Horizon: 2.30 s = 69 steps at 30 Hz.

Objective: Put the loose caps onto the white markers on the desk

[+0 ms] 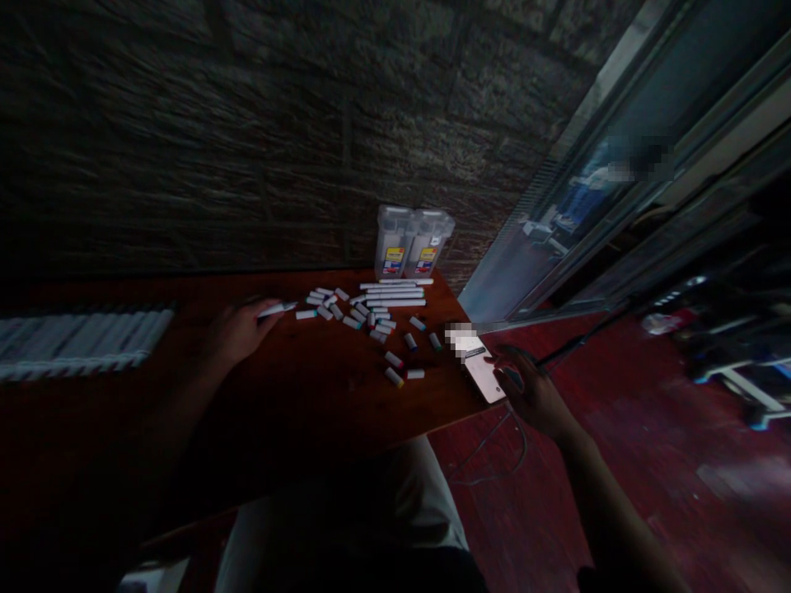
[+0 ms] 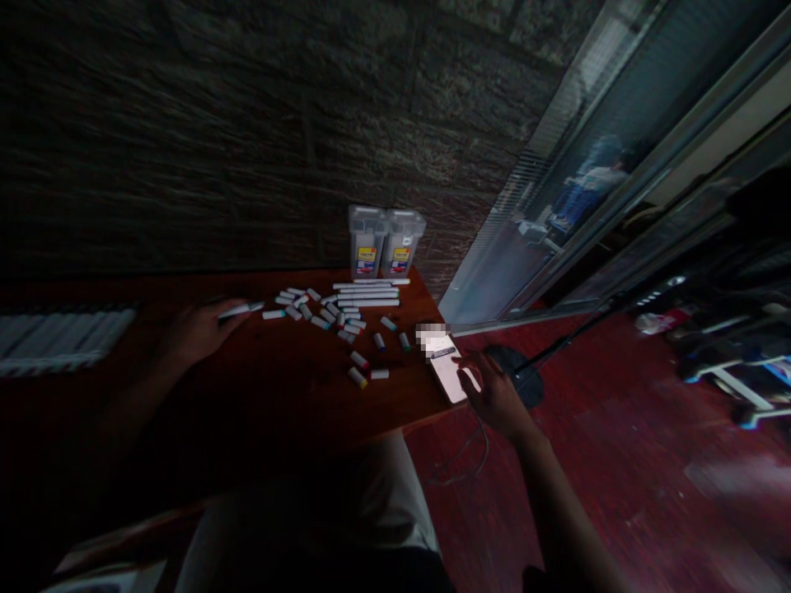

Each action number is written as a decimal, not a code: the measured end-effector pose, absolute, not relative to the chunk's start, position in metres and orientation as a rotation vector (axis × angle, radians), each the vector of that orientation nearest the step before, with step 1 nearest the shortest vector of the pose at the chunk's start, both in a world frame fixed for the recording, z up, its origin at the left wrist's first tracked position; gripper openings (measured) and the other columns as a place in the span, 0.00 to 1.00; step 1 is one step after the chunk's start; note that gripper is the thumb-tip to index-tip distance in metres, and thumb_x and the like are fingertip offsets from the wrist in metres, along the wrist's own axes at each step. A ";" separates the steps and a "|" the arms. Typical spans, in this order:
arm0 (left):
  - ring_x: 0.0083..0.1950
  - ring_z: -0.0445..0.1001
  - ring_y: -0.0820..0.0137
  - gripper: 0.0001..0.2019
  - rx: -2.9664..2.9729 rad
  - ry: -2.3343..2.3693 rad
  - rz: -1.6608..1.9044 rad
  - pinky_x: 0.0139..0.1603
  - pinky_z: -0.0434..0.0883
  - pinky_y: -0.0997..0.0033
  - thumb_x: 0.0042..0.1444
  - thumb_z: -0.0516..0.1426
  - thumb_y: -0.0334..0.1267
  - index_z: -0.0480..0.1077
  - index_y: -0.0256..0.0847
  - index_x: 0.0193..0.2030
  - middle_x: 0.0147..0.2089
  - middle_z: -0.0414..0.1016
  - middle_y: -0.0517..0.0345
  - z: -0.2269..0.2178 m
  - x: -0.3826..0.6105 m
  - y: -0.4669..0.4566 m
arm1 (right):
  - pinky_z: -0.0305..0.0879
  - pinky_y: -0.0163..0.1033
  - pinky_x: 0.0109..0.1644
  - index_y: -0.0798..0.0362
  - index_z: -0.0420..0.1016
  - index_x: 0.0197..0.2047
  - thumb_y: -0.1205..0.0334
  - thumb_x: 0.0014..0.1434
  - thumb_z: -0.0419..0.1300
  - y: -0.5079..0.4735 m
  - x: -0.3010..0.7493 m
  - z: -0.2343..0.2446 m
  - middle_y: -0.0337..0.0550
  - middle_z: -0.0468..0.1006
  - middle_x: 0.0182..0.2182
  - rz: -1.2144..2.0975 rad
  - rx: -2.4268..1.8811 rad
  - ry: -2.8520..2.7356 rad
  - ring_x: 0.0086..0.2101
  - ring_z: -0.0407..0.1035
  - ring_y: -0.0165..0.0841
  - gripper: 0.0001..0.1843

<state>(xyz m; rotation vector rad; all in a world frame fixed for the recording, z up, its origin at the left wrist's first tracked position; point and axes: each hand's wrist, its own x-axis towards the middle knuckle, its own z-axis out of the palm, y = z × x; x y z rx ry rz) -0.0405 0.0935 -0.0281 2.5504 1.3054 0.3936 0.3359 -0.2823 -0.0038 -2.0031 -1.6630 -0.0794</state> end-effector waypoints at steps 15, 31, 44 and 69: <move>0.63 0.72 0.62 0.27 2.579 1.303 0.437 0.69 0.68 0.62 0.66 0.47 0.51 0.74 0.39 0.61 0.62 0.74 0.51 -0.036 -0.045 0.102 | 0.76 0.45 0.55 0.51 0.71 0.49 0.54 0.71 0.53 -0.277 0.345 -0.014 0.52 0.79 0.53 -0.020 -2.031 -1.647 0.52 0.76 0.39 0.12; 0.60 0.74 0.60 0.28 2.592 1.272 0.477 0.66 0.71 0.60 0.66 0.46 0.52 0.74 0.38 0.60 0.61 0.75 0.51 -0.041 -0.045 0.103 | 0.77 0.41 0.50 0.48 0.74 0.51 0.58 0.70 0.54 -0.316 0.335 -0.003 0.49 0.83 0.47 -0.103 -2.058 -1.526 0.46 0.80 0.39 0.11; 0.62 0.73 0.60 0.24 2.532 1.320 0.390 0.67 0.70 0.60 0.68 0.48 0.48 0.74 0.39 0.61 0.62 0.74 0.51 -0.032 -0.042 0.097 | 0.76 0.42 0.54 0.50 0.74 0.53 0.57 0.71 0.53 -0.303 0.336 0.001 0.49 0.82 0.49 -0.086 -2.032 -1.521 0.49 0.79 0.38 0.13; 0.63 0.72 0.59 0.24 2.562 1.267 0.378 0.67 0.69 0.59 0.69 0.47 0.47 0.74 0.39 0.62 0.63 0.72 0.48 -0.034 -0.041 0.102 | 0.76 0.40 0.53 0.49 0.77 0.52 0.56 0.72 0.54 -0.334 0.326 -0.002 0.48 0.81 0.51 -0.075 -2.065 -1.552 0.52 0.78 0.37 0.13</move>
